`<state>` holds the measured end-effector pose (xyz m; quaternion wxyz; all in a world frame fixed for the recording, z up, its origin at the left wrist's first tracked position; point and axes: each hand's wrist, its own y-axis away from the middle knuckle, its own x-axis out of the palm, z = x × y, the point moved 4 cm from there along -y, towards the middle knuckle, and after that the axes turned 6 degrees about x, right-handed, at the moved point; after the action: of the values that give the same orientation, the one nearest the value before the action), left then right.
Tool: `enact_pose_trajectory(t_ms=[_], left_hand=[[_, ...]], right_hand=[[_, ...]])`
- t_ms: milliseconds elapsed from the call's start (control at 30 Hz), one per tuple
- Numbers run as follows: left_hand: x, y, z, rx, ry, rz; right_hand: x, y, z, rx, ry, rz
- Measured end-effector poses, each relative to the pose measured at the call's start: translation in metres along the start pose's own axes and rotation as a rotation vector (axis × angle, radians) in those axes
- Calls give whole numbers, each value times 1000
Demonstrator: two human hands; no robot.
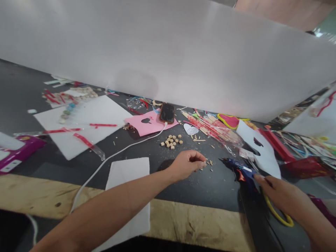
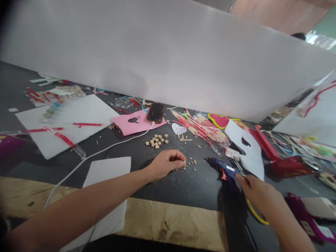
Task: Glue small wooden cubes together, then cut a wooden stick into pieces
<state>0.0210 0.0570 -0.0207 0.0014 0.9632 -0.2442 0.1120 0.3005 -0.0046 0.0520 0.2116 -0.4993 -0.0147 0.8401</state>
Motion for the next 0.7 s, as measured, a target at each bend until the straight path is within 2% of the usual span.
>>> enact_pose_trajectory(t_ms=[100,167,267,367,467,600,700], left_hand=[[-1,-1,0,8,-2,0],[-1,-2,0,11,-7,5],[-1,-1,-1,19,0,8],[-1,1,-3,19,17,-3],[-1,1,-3,21,18,-4],[0,0,-3,28,9,0],[0,0,-3,27,13,-4]], right_hand=[[10,10,22,-54,137,100],[29,17,44,-128,247,216],[62,22,73,-235,271,356],[86,18,84,-254,292,383],[99,13,85,-240,323,380],[103,11,85,-225,333,357],[98,16,88,-214,301,339]])
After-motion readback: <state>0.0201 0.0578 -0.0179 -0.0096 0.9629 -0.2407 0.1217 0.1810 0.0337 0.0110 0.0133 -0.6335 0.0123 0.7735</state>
